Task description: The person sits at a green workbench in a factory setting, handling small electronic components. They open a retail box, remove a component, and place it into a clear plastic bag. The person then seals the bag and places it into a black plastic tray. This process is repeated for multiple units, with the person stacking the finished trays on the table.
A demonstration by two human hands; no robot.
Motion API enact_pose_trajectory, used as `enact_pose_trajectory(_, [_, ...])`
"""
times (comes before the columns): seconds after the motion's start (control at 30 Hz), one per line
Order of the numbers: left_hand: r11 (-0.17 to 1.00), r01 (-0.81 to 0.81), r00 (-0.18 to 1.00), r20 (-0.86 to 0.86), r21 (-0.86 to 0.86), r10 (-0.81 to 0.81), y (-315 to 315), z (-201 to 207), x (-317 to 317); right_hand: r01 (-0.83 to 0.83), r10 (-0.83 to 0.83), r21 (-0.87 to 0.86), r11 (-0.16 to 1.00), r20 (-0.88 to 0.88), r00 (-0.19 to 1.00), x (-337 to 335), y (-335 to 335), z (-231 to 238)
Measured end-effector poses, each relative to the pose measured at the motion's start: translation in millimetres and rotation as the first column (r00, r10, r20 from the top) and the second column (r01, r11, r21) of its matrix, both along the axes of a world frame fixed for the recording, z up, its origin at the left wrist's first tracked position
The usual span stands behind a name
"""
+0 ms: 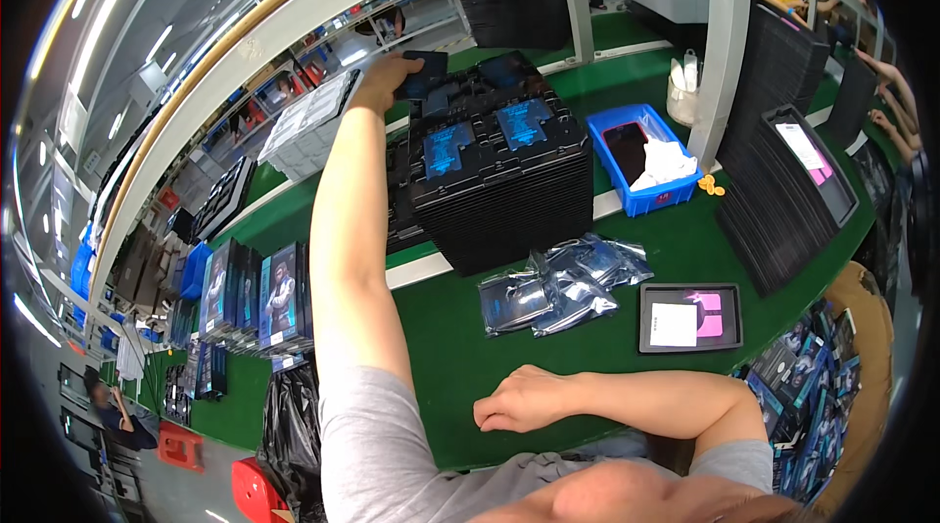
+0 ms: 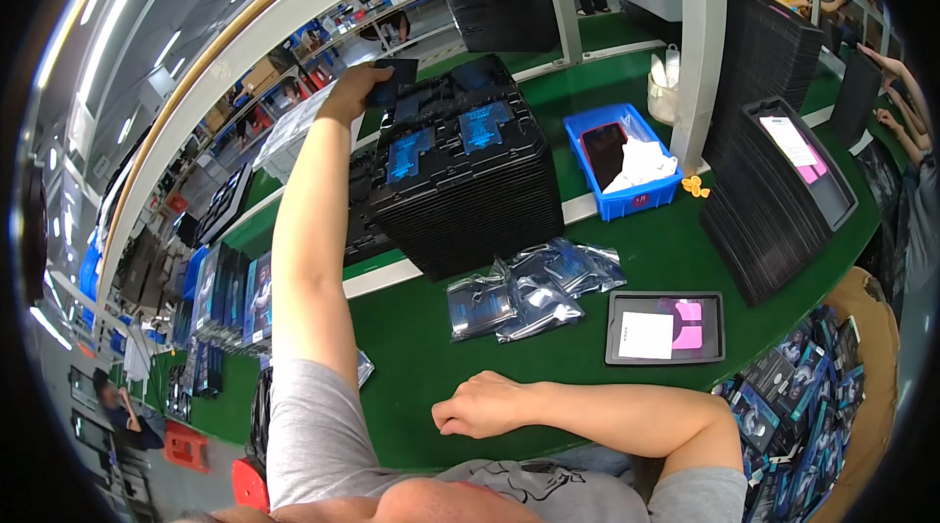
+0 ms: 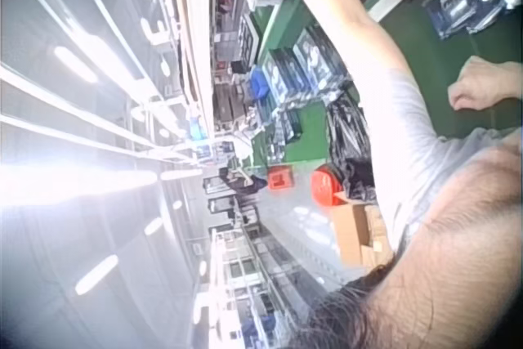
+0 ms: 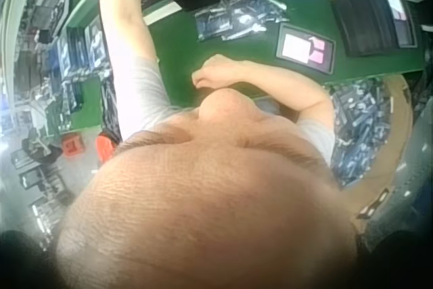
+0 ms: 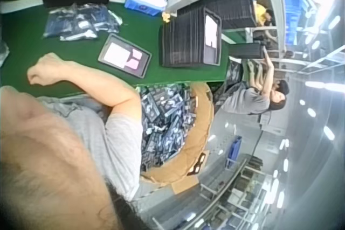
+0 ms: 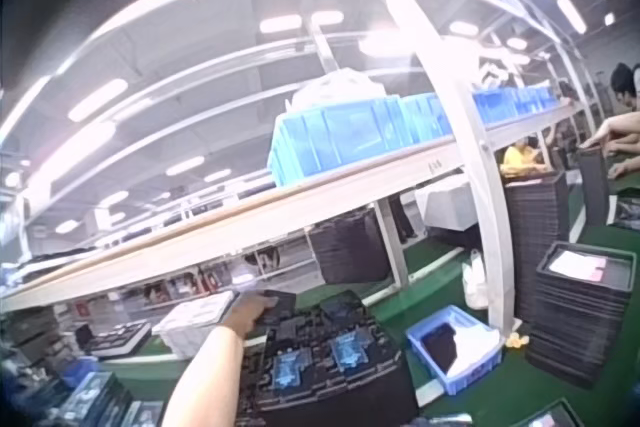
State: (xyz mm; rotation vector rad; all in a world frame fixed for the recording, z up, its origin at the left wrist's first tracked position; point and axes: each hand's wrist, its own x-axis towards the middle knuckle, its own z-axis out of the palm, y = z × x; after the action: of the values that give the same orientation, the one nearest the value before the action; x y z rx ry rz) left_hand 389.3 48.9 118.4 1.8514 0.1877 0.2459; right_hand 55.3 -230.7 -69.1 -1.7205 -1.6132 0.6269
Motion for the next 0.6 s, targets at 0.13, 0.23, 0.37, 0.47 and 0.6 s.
enact_pose_trajectory(0.13, [0.959, 0.28, 0.959, -0.046, 0.044, -0.278, -4, 21, -45, -0.007, 0.007, -0.006, 1.0, 0.018, 1.0, 0, -1, 0])
enact_pose_trajectory(0.23, [0.936, 0.338, 0.937, -0.131, 0.099, -0.324, -13, 27, -52, 0.001, -0.001, 0.015, 1.0, 0.018, 1.0, 0, 2, -4])
enact_pose_trajectory(0.37, [0.876, 0.19, 0.982, -0.106, 0.443, -0.16, -48, 17, -22, -0.007, 0.008, -0.013, 1.0, 0.099, 0.995, -4, 1, -3])
enact_pose_trajectory(0.47, [0.76, 0.147, 0.984, -0.169, 0.633, -0.049, -71, 15, 16, -0.012, 0.011, 0.012, 1.0, 0.068, 0.998, -3, 0, -4])
enact_pose_trajectory(0.6, [0.527, 0.096, 0.995, -0.079, 0.845, -0.055, -91, 0, 47, -0.016, 0.014, 0.025, 1.0, 0.055, 0.998, 1, 1, -4])
